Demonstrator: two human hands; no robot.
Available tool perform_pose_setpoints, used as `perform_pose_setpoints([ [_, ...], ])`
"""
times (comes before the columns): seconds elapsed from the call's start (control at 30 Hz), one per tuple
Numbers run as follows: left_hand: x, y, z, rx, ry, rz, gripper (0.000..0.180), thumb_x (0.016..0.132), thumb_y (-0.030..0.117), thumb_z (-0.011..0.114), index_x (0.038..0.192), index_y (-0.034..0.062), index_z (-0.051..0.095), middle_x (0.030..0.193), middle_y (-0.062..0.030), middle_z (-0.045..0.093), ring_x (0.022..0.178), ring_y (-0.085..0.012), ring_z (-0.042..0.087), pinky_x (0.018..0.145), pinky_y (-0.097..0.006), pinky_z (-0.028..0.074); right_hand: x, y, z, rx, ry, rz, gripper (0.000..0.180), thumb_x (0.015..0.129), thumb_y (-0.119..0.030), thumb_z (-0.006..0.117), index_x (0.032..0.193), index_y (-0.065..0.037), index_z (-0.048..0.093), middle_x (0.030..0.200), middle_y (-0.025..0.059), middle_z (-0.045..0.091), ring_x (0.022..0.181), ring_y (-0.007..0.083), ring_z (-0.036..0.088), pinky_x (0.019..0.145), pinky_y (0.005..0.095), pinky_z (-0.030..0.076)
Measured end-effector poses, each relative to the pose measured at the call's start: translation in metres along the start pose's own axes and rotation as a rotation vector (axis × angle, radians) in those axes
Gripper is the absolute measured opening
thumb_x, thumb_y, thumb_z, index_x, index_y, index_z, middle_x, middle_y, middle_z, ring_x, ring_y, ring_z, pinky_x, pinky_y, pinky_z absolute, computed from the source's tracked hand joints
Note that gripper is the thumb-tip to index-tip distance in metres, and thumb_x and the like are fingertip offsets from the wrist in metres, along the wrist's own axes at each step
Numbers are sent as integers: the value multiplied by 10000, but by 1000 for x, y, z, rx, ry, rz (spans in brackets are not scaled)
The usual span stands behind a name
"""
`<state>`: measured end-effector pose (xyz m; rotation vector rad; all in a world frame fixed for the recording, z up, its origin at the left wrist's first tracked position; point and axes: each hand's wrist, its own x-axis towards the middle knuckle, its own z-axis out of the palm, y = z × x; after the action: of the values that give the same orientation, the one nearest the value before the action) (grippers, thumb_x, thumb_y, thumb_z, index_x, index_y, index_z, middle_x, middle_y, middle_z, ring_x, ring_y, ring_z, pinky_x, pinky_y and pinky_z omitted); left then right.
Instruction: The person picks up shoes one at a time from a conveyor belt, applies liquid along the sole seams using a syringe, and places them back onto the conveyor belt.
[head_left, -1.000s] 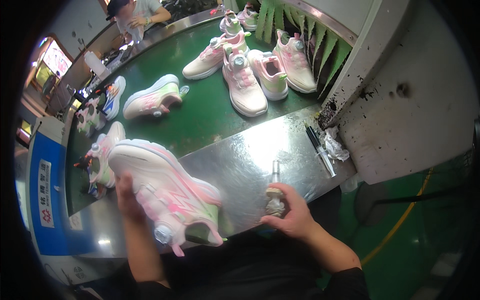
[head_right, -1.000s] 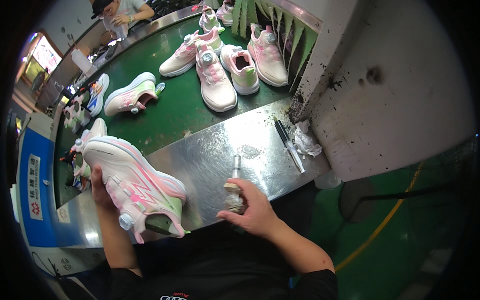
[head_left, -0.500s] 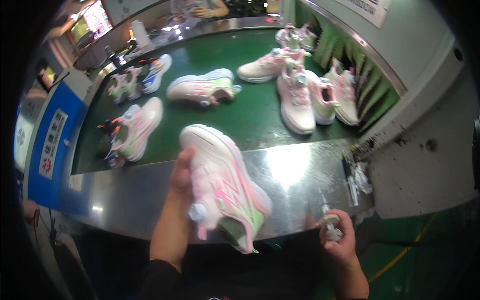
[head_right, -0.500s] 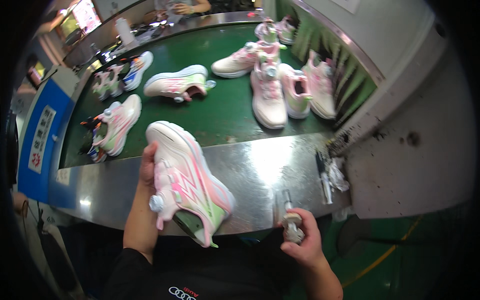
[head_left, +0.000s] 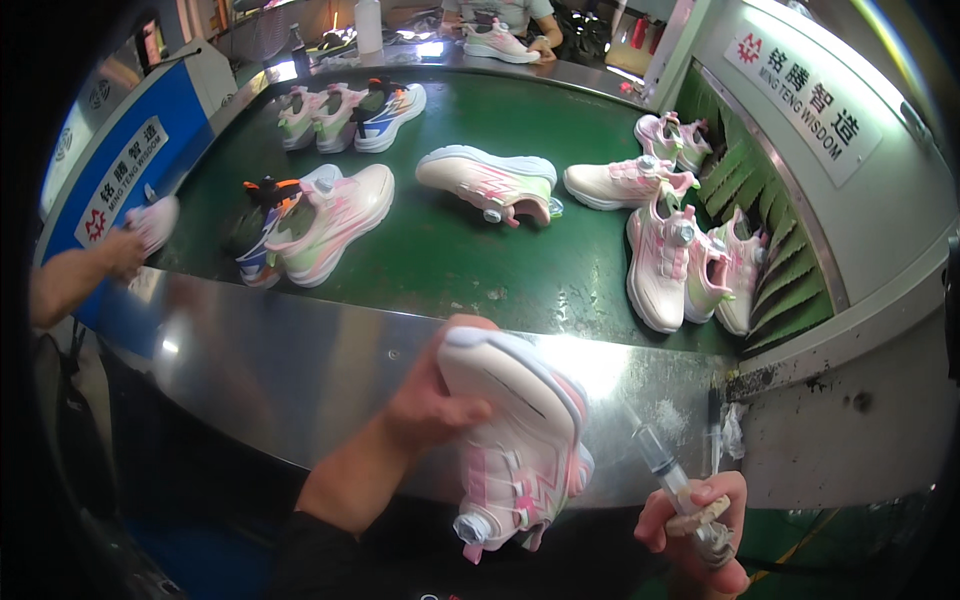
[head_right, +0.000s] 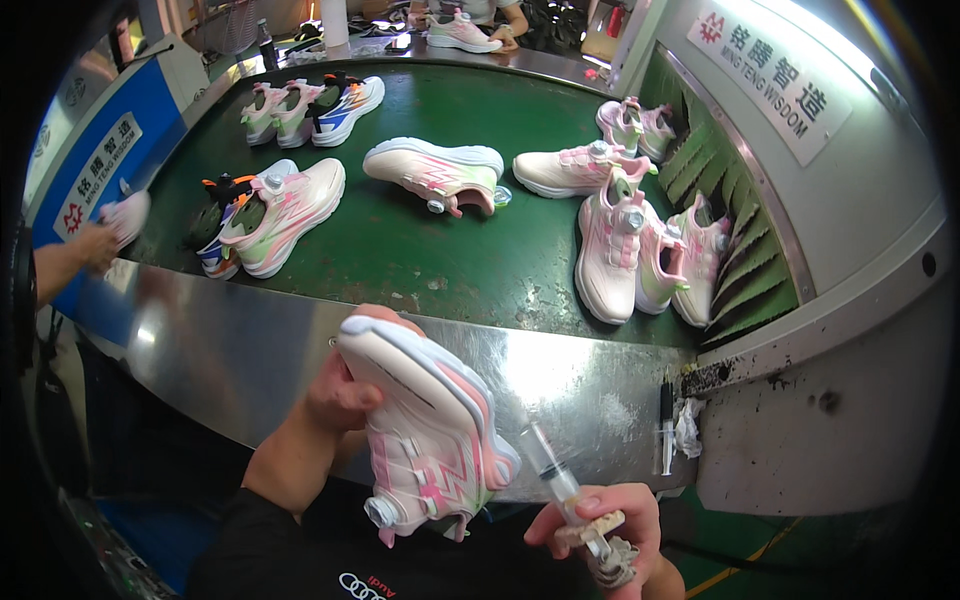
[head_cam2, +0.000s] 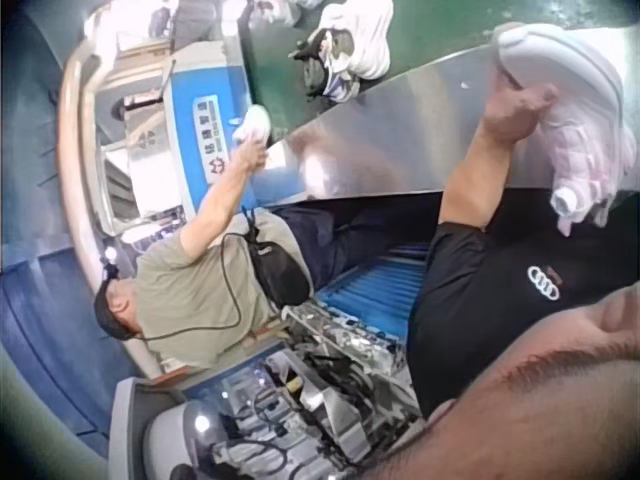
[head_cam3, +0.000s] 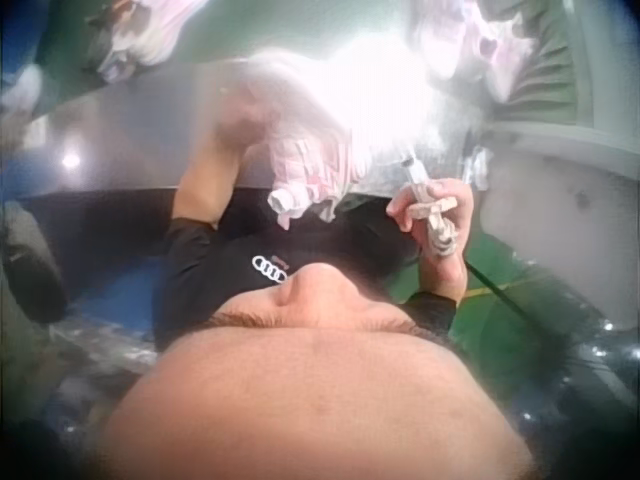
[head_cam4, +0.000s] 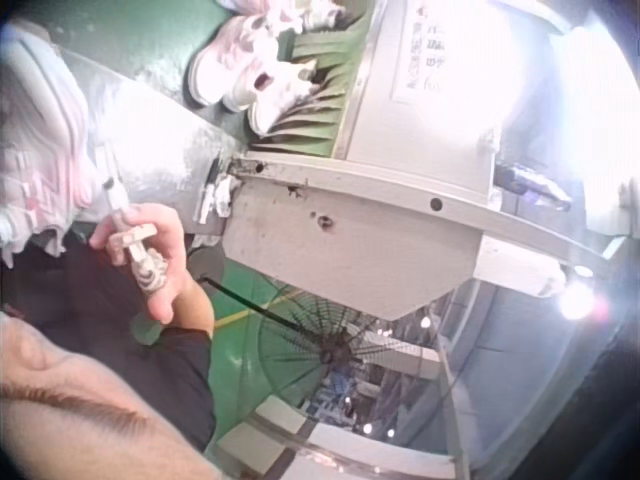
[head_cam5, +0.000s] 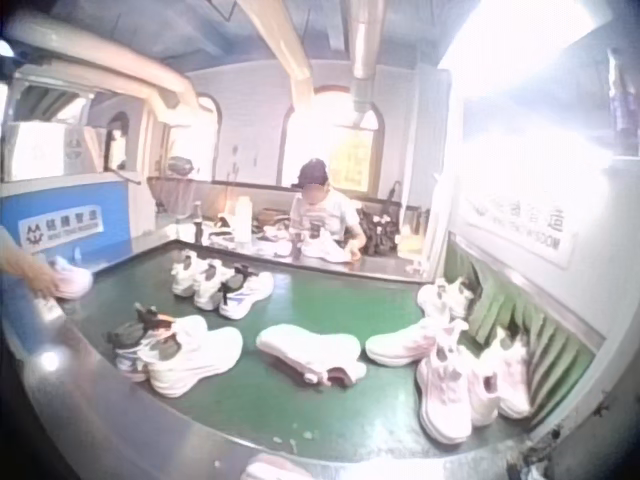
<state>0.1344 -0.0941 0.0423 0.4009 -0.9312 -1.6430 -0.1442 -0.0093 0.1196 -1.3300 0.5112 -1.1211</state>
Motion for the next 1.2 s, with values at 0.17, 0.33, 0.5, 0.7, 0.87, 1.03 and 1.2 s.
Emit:
perform_pose_setpoints([
  [0.17, 4, -7, 4, 93, -129, 97, 674, 613, 118, 822, 1170, 55, 447, 1090, -160, 537, 1038, -242, 535, 882, -371, 441, 23, -18, 23, 30, -54, -104, 676, 795, -588, 579, 1148, -57, 353, 737, 254, 580, 525, 221, 497, 500, 321, 435],
  [0.33, -10, 2, 7, 114, -177, 100, 677, 596, 79, 832, 1169, 60, 472, 1108, -181, 550, 1066, -262, 530, 887, -396, 439, 32, -14, 37, 187, -39, 22, 664, 741, -577, 636, 1096, -56, 428, 725, 187, 582, 553, 220, 502, 508, 316, 389],
  [0.5, -6, 3, 17, 88, -270, 87, 675, 608, 33, 816, 1186, 61, 469, 1112, -196, 552, 1077, -280, 528, 886, -413, 444, 33, -18, 31, 223, -129, 69, 849, 625, -665, 686, 1157, -61, 417, 757, 169, 569, 622, 205, 507, 543, 295, 379],
  [0.7, -6, 2, 14, 151, -317, 179, 670, 613, 24, 808, 1186, 58, 464, 1108, -201, 550, 1074, -292, 530, 888, -415, 446, 33, -18, 36, 205, -114, 122, 819, 623, -633, 715, 1137, -62, 431, 753, 170, 569, 636, 210, 510, 562, 298, 386],
  [0.87, -9, 3, 14, 78, -304, 130, 677, 605, 26, 807, 1186, 57, 461, 1112, -192, 547, 1074, -286, 530, 892, -414, 443, 38, -13, 38, 137, -118, 27, 622, 819, -557, 573, 1126, -46, 392, 709, 252, 585, 523, 253, 519, 475, 339, 410],
  [1.03, -4, -2, 14, 22, -310, 126, 684, 597, 37, 810, 1184, 56, 459, 1112, -179, 545, 1071, -276, 531, 891, -409, 443, 39, -16, 39, 127, -108, -9, 634, 806, -546, 600, 1126, -34, 407, 707, 256, 586, 517, 256, 526, 461, 324, 401],
  [1.2, -7, 0, 12, 80, -273, 160, 683, 595, 53, 815, 1178, 60, 458, 1107, -177, 549, 1062, -270, 535, 878, -398, 446, 37, -15, 38, 121, -123, -7, 642, 805, -552, 598, 1132, -34, 406, 697, 253, 583, 497, 243, 511, 458, 312, 395],
])
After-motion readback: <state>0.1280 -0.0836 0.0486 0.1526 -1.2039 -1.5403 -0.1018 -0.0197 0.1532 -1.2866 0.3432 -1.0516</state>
